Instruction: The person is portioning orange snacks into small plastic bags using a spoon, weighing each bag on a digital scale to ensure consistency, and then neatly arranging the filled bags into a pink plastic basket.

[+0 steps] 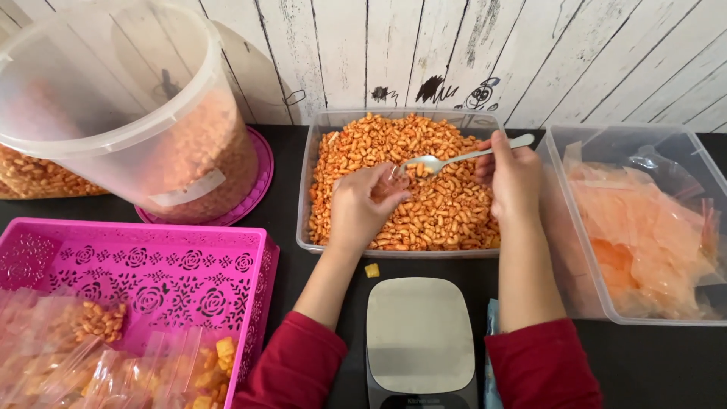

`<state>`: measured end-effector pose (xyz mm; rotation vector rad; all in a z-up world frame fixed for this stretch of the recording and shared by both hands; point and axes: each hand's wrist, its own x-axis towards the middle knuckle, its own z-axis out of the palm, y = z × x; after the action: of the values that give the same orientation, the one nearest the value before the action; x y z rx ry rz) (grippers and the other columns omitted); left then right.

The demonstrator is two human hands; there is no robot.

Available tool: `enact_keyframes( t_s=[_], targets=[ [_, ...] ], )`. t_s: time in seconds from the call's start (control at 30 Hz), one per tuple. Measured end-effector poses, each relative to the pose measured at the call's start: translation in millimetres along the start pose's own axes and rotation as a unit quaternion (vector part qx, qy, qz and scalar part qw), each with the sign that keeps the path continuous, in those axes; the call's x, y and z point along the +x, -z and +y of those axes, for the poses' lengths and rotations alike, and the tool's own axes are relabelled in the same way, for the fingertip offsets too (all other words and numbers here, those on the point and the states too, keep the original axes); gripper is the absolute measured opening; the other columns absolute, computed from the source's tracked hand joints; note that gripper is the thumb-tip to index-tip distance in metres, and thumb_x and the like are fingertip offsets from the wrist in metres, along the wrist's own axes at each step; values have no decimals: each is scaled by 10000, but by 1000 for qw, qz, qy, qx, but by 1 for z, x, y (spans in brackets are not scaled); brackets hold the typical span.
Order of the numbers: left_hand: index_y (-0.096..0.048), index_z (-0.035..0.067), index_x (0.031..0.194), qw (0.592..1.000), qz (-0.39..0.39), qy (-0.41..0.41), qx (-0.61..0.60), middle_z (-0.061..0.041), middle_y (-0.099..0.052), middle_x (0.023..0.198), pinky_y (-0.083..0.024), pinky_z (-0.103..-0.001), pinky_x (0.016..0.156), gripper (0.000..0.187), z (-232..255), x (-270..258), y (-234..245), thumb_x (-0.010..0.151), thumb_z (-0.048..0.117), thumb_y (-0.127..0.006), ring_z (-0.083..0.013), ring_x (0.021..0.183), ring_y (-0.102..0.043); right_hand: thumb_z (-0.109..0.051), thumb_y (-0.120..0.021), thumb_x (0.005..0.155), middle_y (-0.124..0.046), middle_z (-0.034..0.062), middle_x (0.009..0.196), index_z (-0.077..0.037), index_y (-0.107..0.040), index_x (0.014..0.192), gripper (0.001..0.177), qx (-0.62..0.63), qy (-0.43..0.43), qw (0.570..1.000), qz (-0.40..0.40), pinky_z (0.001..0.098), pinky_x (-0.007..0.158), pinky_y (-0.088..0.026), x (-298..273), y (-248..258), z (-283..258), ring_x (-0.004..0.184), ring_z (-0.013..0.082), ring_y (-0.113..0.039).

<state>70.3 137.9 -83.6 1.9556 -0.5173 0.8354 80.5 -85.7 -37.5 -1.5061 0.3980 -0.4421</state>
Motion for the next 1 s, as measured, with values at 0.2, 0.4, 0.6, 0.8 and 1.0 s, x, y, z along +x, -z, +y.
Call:
enact_keyframes(
  t_s=[0.2,0.4,0.6,0.8,1.0],
  targets=[
    [-727,146,1115,1000,-10,-4,8,-10,-728,820,-488,-336,774,587,-7,-6,-6,634,422,-922,-222,793,-707,-296,-600,1054,-618,70,621,-59,-715,868,323,11,75,997,-6,271,431,-592,-12,1,-25,461,134,-619],
    [-716,133,1139,1000,14,-4,23,-7,-730,848,-494,-345,777,634,-7,-1,-4,639,466,-917,-226,818,-706,-97,-685,998,-684,199,719,55,-713,939,165,-31,265,933,-242,380,581,-633,-52,-4,-58,610,274,-722],
    [-720,125,1144,999,39,5,12,-31,-738,872,-499,-339,780,612,-1,1,-6,669,457,-914,-241,835,-715,-266,-596,1101,-654,117,744,-21,-713,1036,278,-17,254,961,-110,274,586,-597,-14,13,-33,624,158,-660],
    [-714,101,1145,999,55,2,3,-59,-730,878,-507,-365,778,619,2,3,-5,670,442,-916,-268,843,-710,-356,-638,1038,-693,41,663,-152,-767,920,269,-289,211,930,-83,378,642,-563,-15,1,-10,674,235,-707],
    [-715,118,1152,999,48,2,8,-51,-727,877,-503,-369,773,633,1,4,-6,655,455,-917,-266,835,-708,-219,-604,997,-685,118,666,-71,-734,874,232,-139,50,983,-105,296,470,-614,-17,-18,2,533,173,-679]
  ],
)
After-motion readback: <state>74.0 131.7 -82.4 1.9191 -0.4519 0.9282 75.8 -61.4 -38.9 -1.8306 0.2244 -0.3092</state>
